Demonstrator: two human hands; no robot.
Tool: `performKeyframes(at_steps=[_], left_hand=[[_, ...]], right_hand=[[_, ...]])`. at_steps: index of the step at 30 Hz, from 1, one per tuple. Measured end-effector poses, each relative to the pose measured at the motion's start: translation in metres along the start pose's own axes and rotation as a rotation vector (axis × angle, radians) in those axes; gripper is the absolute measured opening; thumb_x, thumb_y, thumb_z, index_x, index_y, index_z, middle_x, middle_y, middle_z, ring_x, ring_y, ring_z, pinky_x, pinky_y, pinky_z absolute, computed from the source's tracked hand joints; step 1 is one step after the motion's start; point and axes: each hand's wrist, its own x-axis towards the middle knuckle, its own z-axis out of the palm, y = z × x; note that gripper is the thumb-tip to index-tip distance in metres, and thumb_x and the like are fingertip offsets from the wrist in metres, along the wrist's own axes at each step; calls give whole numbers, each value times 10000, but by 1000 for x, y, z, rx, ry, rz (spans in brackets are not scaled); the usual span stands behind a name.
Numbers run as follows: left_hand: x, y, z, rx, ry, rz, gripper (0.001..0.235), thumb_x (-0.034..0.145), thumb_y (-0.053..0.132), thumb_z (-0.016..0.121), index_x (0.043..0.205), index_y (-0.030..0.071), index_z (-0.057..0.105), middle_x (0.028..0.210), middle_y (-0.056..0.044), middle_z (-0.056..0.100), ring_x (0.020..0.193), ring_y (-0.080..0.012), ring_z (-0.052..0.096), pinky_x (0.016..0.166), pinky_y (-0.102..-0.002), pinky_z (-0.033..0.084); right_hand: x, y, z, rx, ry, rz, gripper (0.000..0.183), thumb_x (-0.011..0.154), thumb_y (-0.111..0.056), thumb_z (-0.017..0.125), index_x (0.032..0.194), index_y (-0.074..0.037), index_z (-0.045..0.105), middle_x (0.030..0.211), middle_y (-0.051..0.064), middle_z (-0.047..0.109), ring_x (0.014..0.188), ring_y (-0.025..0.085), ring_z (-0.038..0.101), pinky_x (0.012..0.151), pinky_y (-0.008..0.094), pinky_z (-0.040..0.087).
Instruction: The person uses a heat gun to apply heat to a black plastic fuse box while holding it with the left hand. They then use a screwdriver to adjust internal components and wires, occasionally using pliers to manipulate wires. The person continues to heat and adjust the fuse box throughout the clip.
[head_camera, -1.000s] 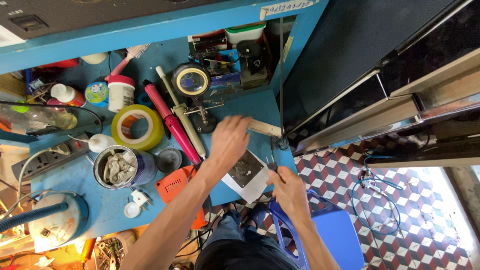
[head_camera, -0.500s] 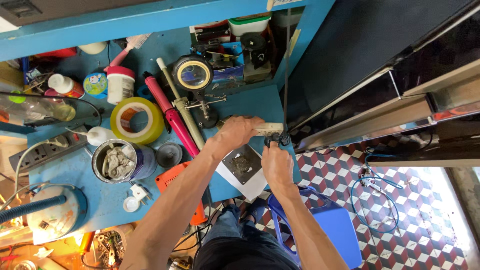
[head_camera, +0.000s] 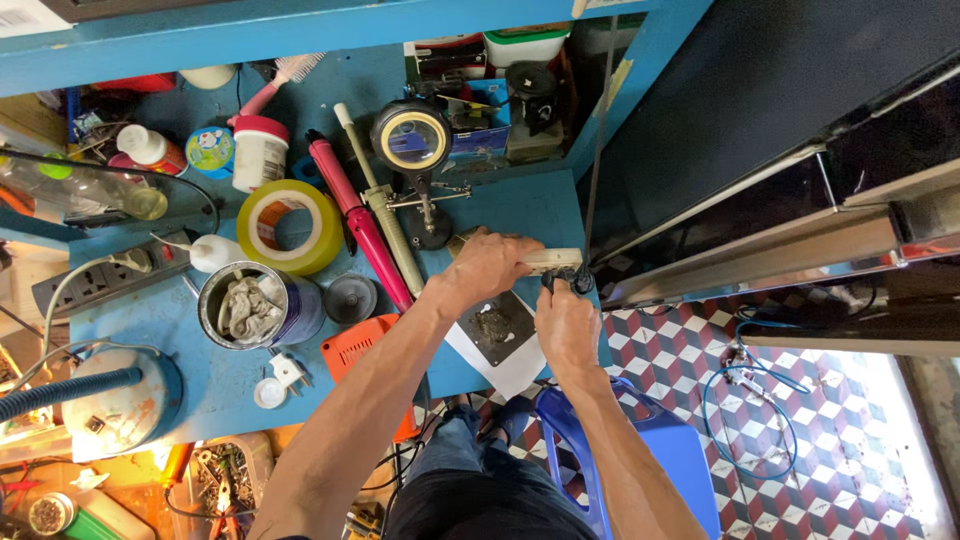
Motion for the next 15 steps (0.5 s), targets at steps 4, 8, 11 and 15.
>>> performKeyframes(at_steps=[4,8,11,15], left_hand=[[1,-7,8,-33,30,48,367,876,222,734,1236,177,676,1030,-105,755,906,-337,713,893,-476,503],[0,-6,13,-9,56,46,341,884,216,732,1218,183,673,1004,-108,759,919,-332,717,891,-480,498],[-4,10,5,64,-20,-50,369,881,181,713,1246,220,666,1031,-112,749,1010,-335,692,950,-503,473],[-35,63,-5,79,582,83,618,744,181,760,1324,46,596,1229,-171,680,1172,-342,614,1077,-533,439]], right_hand=[[-1,6,15,16,13,-18,240,983,-222,595,931,4,654,756,295,682,747,493,680,692,574,545],[4,17,29,-36,27,-67,239,972,-219,608,889,2,644,724,294,680,722,488,681,675,577,541],[7,16,27,-126,1,-107,264,997,-231,593,870,-4,640,732,289,680,715,467,698,663,561,554],[-8,4,-4,114,30,-327,223,861,-103,649,1018,53,617,859,287,708,803,485,678,658,558,526]])
